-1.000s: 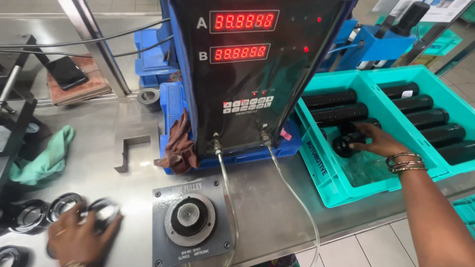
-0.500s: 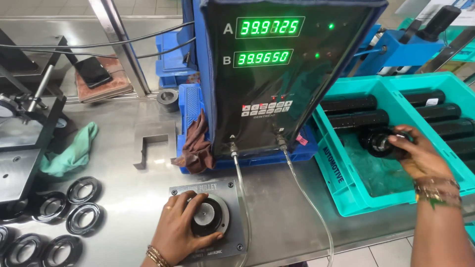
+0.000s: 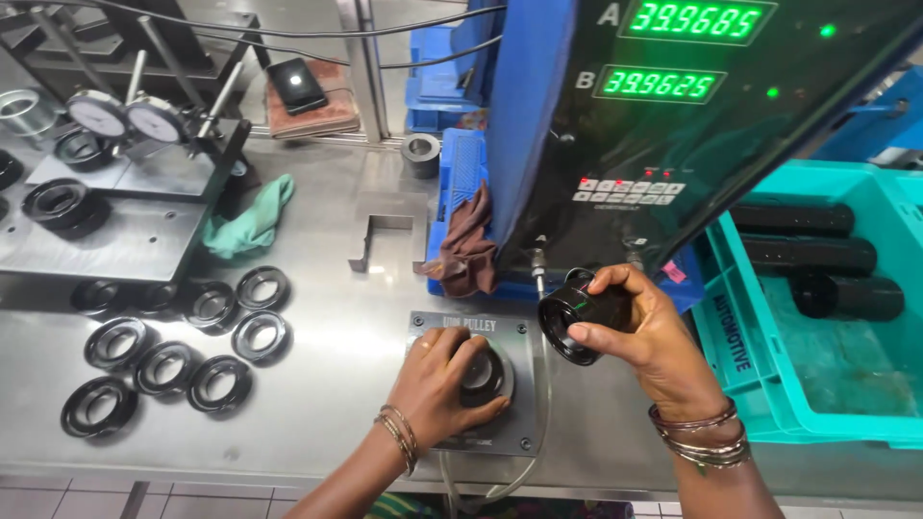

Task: Inspecting and measuring metal rings using a pulley machine and digital gauges in a fabrication facility.

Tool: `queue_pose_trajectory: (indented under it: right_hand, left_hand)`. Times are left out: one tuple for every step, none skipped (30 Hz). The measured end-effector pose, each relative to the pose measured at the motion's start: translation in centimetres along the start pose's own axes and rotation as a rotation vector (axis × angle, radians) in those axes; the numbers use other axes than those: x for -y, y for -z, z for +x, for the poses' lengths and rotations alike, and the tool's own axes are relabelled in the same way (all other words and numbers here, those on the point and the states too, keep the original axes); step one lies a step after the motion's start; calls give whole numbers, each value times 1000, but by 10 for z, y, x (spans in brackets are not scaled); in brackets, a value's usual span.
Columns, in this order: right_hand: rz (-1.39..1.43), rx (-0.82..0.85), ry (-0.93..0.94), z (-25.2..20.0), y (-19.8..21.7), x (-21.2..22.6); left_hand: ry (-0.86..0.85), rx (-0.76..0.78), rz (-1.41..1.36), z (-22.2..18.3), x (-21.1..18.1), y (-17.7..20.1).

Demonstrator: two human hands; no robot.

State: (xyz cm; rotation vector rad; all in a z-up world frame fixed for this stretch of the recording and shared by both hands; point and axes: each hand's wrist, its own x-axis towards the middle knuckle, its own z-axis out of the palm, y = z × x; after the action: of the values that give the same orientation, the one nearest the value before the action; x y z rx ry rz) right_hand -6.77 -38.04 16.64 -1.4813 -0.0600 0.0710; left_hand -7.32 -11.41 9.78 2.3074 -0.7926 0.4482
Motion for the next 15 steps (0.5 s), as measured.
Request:
queue_pose_trajectory:
  right_hand:
    - [-77,-19,19,3,-5,-1]
    - [-78,-12,22,5,-12,-5]
    - [-169,-1,22,6,-18,-9]
    - [-260,10,23,7,-24,-13]
    - [-261,16,21,5,-38,-13]
    - [-421,63,107,3,-53,-13]
    - [-580,111,197,1,-66,-13]
    - [-581,118,197,-2,-78,-13]
    - [-767,172,345,-5,-91,-12]
    - [-951,226,494,-8,-103,-11]
    - [-950,226,497,-11,-110,-9]
    - [-1048,274,573,-14,-116,-6]
    - [-1148,321,649,-17,-122,-3]
    - [-1148,320,651,-18,-124,-8]
    - [-1229,329,699,-21,-126,-12]
  left_hand:
    - [2,-2,-30,3,0,2]
    - [6,-9,-26,11,-1,13]
    - [-25,-88,-86,18,-2,23]
    - [-55,-167,-145,26,-4,33]
    - [-49,-169,-143,32,10,39]
    - [26,-284,-152,39,24,45]
    - [101,-400,-159,45,38,51]
    - [106,-404,-156,42,66,39]
    - [227,-412,-37,40,95,27]
    - [348,-418,82,39,123,16]
    - [347,-419,84,31,139,4]
    - [419,-323,118,23,155,-9]
    - [489,-226,150,16,171,-23]
    - [488,-228,151,13,171,-28]
    - [465,-186,163,9,170,-33]
